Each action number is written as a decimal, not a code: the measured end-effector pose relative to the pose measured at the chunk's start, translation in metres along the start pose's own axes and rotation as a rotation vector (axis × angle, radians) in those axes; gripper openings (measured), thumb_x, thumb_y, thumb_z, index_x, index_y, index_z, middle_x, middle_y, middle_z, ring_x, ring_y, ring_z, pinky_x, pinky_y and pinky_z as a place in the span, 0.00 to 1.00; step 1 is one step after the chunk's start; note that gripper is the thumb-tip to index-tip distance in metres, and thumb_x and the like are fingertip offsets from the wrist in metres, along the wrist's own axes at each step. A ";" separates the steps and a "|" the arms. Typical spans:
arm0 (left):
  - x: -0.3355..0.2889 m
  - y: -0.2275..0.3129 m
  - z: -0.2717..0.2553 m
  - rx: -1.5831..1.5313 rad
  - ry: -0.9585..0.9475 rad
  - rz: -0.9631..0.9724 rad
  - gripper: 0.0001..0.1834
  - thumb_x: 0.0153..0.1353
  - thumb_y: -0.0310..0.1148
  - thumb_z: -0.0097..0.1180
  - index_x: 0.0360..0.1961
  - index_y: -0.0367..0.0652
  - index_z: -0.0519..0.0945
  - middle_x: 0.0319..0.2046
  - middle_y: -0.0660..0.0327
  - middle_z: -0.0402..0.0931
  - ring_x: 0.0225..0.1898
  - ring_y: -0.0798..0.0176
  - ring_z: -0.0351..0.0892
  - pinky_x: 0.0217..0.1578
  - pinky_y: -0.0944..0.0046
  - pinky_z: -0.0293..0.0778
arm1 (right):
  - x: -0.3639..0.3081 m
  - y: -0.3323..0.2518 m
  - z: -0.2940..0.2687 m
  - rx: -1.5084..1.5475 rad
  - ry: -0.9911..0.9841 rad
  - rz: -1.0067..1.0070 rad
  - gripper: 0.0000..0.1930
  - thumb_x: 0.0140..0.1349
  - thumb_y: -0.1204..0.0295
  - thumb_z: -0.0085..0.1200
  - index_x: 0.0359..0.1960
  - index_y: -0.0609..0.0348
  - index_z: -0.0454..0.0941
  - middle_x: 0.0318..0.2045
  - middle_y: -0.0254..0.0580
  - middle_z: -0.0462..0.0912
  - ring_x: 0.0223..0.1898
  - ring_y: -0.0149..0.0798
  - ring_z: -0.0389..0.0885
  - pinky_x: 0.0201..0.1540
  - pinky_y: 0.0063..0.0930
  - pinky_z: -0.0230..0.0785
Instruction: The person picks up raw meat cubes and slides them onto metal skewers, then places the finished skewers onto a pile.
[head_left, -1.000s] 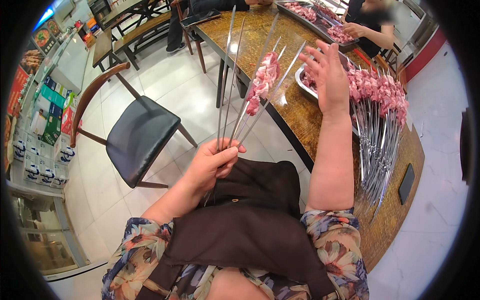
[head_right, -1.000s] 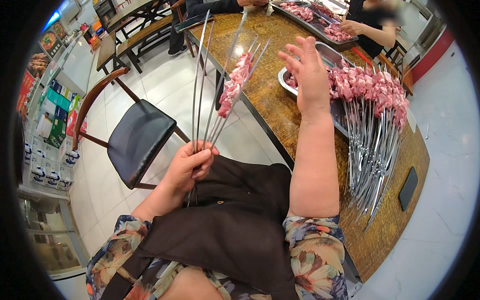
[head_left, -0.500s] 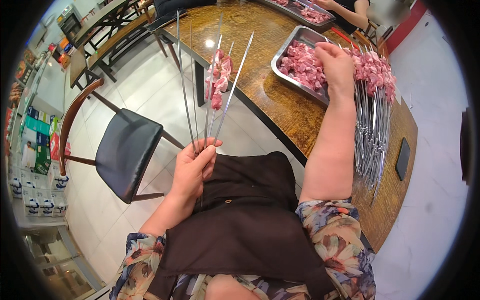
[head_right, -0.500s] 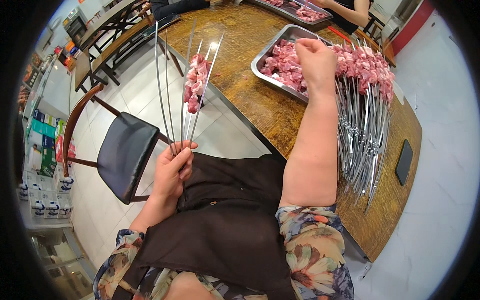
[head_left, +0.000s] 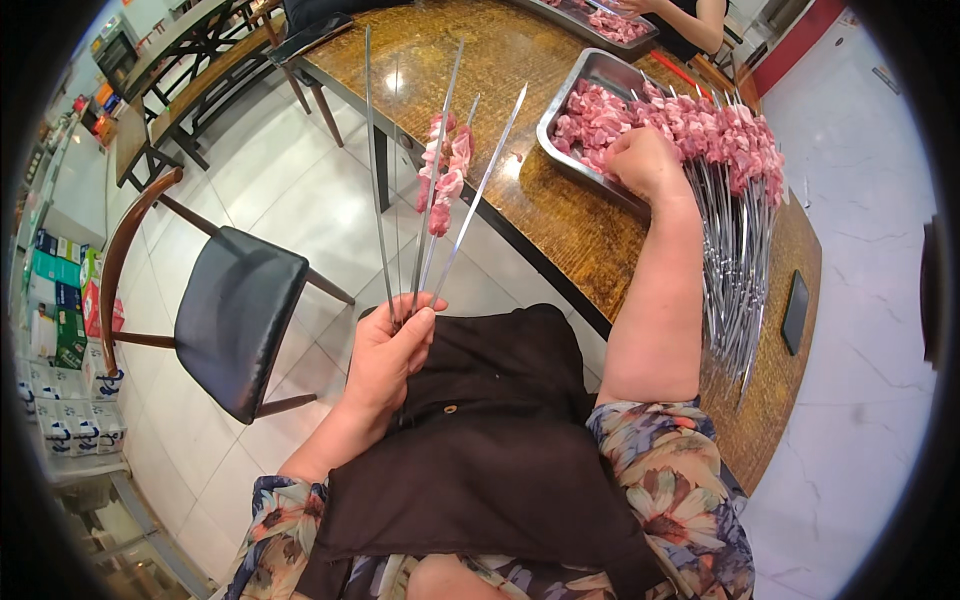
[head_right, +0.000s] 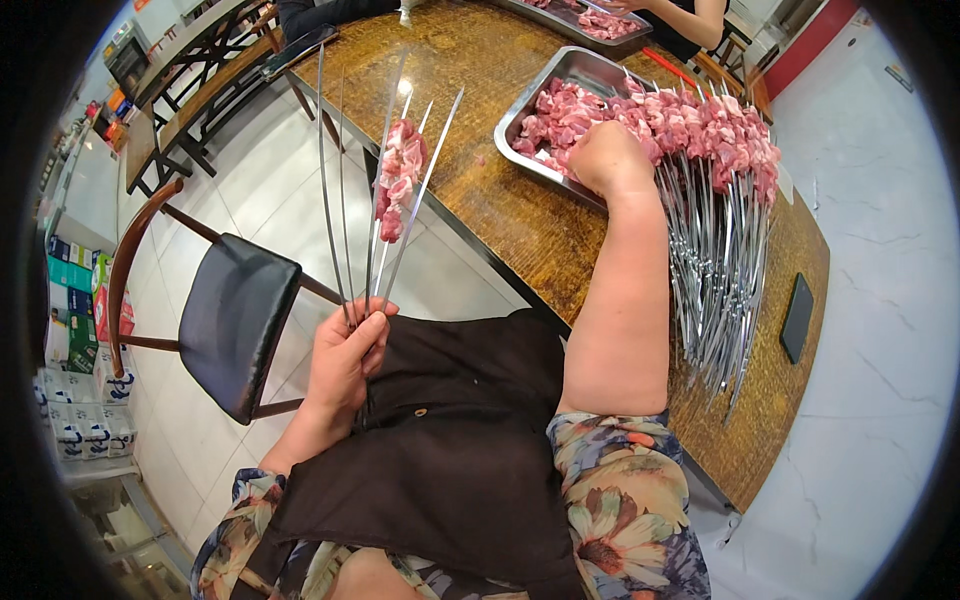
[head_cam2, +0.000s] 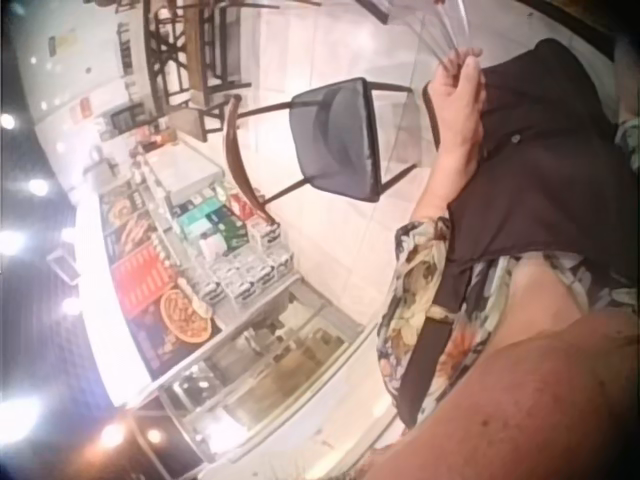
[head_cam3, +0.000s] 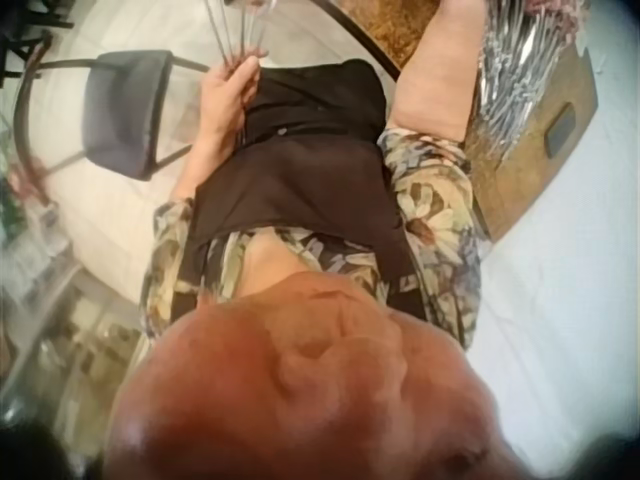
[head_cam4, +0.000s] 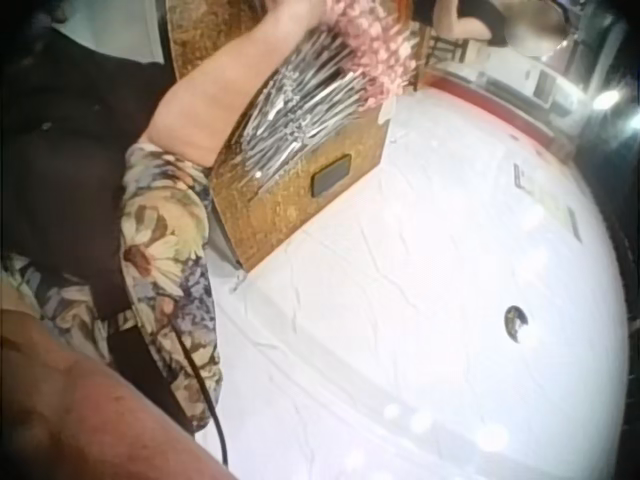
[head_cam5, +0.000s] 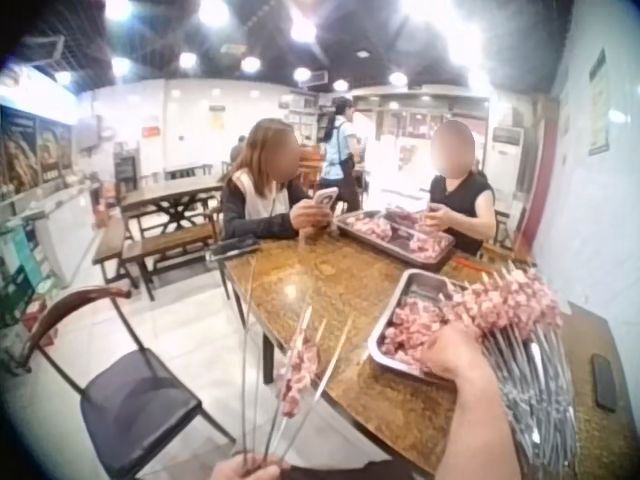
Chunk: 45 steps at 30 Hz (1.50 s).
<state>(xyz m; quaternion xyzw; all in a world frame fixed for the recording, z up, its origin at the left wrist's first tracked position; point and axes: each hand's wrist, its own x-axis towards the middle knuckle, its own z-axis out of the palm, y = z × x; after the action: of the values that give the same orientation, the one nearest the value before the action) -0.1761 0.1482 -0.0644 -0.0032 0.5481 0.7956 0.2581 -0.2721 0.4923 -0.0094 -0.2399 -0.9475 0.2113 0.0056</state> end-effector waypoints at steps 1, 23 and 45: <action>0.001 0.000 0.000 0.008 -0.001 0.000 0.11 0.62 0.29 0.50 0.42 0.33 0.74 0.21 0.68 0.67 0.15 0.80 0.57 0.15 0.78 0.52 | 0.001 -0.001 -0.002 0.097 -0.021 -0.003 0.15 0.45 0.64 0.61 0.31 0.63 0.81 0.30 0.48 0.83 0.37 0.42 0.82 0.40 0.32 0.72; 0.003 0.001 0.004 0.048 -0.013 -0.017 0.10 0.62 0.29 0.51 0.41 0.35 0.74 0.19 0.69 0.65 0.14 0.79 0.55 0.15 0.78 0.49 | -0.015 -0.010 -0.011 0.931 0.019 -0.179 0.05 0.49 0.81 0.54 0.29 0.63 0.79 0.26 0.36 0.79 0.24 0.24 0.74 0.25 0.17 0.66; 0.001 -0.003 0.011 0.071 -0.016 0.002 0.09 0.62 0.29 0.50 0.40 0.34 0.74 0.19 0.70 0.64 0.15 0.80 0.55 0.15 0.78 0.49 | -0.014 -0.009 -0.007 1.016 0.008 -0.094 0.08 0.52 0.73 0.56 0.32 0.64 0.78 0.25 0.36 0.80 0.23 0.29 0.76 0.28 0.22 0.68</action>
<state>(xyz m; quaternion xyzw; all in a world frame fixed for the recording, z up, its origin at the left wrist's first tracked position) -0.1724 0.1588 -0.0624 0.0127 0.5741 0.7757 0.2616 -0.2628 0.4817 0.0022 -0.1647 -0.7349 0.6439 0.1347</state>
